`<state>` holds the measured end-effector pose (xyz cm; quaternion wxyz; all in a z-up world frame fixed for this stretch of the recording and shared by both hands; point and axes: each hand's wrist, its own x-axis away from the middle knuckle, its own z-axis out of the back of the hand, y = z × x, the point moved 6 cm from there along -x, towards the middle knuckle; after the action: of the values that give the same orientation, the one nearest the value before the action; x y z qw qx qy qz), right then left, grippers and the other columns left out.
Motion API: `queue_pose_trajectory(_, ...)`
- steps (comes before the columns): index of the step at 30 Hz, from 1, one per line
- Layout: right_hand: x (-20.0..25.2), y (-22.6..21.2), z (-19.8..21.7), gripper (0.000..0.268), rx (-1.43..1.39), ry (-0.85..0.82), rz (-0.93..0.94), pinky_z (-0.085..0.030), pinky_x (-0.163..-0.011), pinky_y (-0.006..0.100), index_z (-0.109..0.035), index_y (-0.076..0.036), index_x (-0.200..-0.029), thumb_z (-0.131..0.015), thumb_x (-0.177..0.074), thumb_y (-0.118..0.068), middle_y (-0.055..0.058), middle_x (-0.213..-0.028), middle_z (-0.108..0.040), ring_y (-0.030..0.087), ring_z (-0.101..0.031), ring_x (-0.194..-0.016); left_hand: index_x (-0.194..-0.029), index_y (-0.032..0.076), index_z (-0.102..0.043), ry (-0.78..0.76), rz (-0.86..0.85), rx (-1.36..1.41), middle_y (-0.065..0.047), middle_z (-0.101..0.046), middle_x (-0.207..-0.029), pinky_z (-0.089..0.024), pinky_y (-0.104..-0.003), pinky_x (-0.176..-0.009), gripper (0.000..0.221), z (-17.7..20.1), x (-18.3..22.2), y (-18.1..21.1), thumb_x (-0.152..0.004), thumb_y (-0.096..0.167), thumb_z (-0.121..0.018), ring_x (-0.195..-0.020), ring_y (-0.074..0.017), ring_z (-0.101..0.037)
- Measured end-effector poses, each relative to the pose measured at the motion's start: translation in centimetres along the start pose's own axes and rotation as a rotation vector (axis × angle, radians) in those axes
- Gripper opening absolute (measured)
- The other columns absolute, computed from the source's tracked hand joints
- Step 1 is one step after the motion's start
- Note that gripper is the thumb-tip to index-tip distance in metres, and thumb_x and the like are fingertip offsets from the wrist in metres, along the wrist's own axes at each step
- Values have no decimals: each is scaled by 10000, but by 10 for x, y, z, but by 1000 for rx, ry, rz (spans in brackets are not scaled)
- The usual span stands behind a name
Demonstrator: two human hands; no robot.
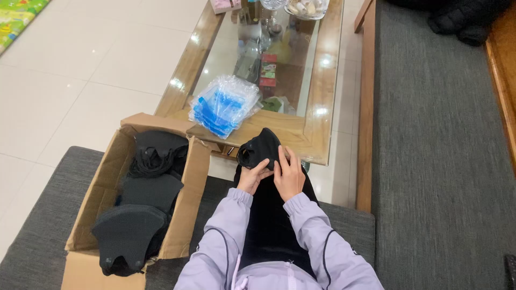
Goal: Inspecting and sorting black fabric face masks from a cardboard box
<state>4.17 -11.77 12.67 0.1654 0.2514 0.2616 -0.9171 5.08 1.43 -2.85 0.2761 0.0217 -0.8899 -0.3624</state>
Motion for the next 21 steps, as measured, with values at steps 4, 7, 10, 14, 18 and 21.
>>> queue_pose_trajectory(4,6,8,-5,245,-20,75,18,-575,-781,275,-726,-253,-1178,-695,-935,-235,-58,-1119,-594,185,-621,-1003,-1248,75,-679,-1,5,-3,-125,-759,-978,-662,-552,-760,556,-3,7,2,-758,1,-929,-708,-335,-766)
queue_pose_trajectory(7,6,7,-9,140,-98,55,51,-551,-815,226,-737,-232,-1083,-694,-960,-180,-100,-961,-641,147,-648,-973,-1201,91,-714,-19,10,17,-103,-780,-939,-687,-501,-708,529,5,-4,-6,-737,-11,-946,-648,-289,-760)
queue_pose_trajectory(10,4,9,-12,98,-111,-21,-13,-567,-769,227,-708,-218,-1070,-673,-983,-188,-115,-861,-682,109,-666,-969,-1185,92,-719,-26,15,31,-110,-779,-913,-685,-512,-719,511,-2,7,4,-737,-26,-935,-621,-282,-753)
queue_pose_trajectory(14,-2,12,-9,110,-189,-78,-120,-596,-747,353,-630,-219,-1128,-578,-1052,-279,13,-895,-692,233,-724,-914,-1140,15,-701,-14,38,41,-145,-769,-903,-689,-511,-725,521,-30,41,37,-690,-48,-957,-636,-293,-753)
queue_pose_trajectory(18,-4,34,-8,144,-545,-53,-359,-586,-721,459,-636,-136,-1141,-615,-1046,-243,164,-940,-765,358,-737,-939,-1161,-38,-658,2,54,41,-134,-751,-902,-689,-510,-756,534,-36,50,42,-709,-50,-942,-620,-279,-731)
queue_pose_trajectory(21,3,86,-37,231,-939,61,-693,-577,-529,231,-489,-35,-1217,-593,-1055,-163,146,-811,-725,189,-702,-637,-1101,-58,-650,34,51,96,-159,-714,-863,-666,-555,-798,459,-52,76,64,-722,-78,-909,-638,-316,-728)
